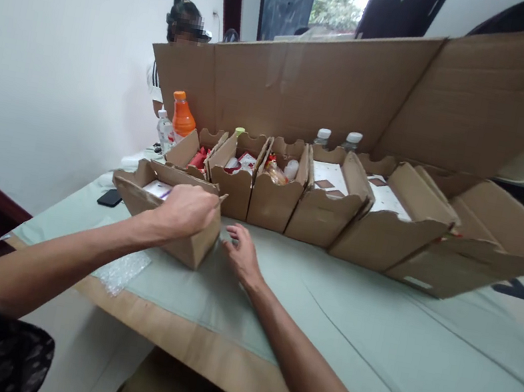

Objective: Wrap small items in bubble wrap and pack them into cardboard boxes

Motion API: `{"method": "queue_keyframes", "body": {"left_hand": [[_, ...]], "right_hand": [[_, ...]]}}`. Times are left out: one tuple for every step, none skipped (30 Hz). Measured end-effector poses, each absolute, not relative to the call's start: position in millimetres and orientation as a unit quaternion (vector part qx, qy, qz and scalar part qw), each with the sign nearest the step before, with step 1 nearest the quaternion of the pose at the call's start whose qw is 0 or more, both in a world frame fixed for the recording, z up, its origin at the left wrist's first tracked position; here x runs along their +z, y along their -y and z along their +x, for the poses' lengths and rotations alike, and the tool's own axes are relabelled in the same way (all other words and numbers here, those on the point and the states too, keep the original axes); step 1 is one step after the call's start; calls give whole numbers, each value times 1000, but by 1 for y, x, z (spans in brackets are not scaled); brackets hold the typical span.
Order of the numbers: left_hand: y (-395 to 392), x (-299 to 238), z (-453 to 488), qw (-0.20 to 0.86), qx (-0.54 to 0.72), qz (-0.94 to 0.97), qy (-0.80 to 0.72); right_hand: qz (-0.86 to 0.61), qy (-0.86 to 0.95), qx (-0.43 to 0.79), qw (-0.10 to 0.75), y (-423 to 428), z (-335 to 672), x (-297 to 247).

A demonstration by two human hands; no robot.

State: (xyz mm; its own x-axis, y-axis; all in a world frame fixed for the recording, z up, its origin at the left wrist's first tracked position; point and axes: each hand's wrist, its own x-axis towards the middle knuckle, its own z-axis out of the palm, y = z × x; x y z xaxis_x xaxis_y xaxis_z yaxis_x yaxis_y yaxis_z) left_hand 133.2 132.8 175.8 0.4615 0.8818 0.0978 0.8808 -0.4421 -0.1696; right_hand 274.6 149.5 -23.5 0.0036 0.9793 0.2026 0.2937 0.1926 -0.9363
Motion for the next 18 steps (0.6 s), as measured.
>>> {"method": "queue_keyframes", "body": {"left_hand": [[-128, 178, 147, 75, -22, -860, 504], [-122, 180, 156, 38, -62, -877, 475], [-115, 183, 159, -6, -122, -891, 437], [-109, 185, 155, -48, -202, -892, 402], [-103, 186, 144, -74, -296, -874, 378], [-99, 185, 127, -83, -394, -837, 371], [-98, 182, 105, -58, -483, -779, 396], [-100, 175, 80, -28, -563, -706, 429], [-105, 165, 56, -24, -626, -627, 462], [-111, 152, 33, -55, -663, -559, 495], [-118, 136, 15, -125, -669, -504, 532], [-125, 119, 3, -218, -641, -474, 563], [-130, 102, -2, -258, -620, -468, 575], [-133, 85, -1, -295, -599, -470, 577], [-134, 69, 6, -325, -586, -476, 570], [-133, 56, 17, -351, -585, -479, 553], [-130, 46, 31, -383, -596, -474, 523], [-127, 38, 46, -412, -610, -464, 493]], "right_hand": [[-532, 597, 359, 481, -149, 287, -20], [-540, 588, 358, 484, -146, 301, -16], [-548, 579, 356, 488, -141, 315, -13], [-553, 573, 355, 490, -133, 330, -10], [-557, 568, 354, 492, -123, 343, -7], [-560, 564, 354, 493, -112, 354, -6], [-561, 563, 358, 490, -101, 363, -5], [-560, 566, 367, 481, -89, 368, -5], [-554, 573, 380, 469, -79, 370, -6], [-544, 586, 395, 453, -71, 368, -7], [-529, 604, 405, 438, -64, 363, -9], [-514, 623, 408, 426, -60, 355, -10], [-501, 640, 403, 421, -58, 345, -10], [-494, 653, 389, 421, -57, 336, -10], [-495, 660, 372, 425, -57, 327, -9], [-500, 662, 356, 431, -58, 320, -7], [-505, 660, 342, 439, -59, 316, -5], [-509, 656, 332, 449, -60, 316, -2]]}}
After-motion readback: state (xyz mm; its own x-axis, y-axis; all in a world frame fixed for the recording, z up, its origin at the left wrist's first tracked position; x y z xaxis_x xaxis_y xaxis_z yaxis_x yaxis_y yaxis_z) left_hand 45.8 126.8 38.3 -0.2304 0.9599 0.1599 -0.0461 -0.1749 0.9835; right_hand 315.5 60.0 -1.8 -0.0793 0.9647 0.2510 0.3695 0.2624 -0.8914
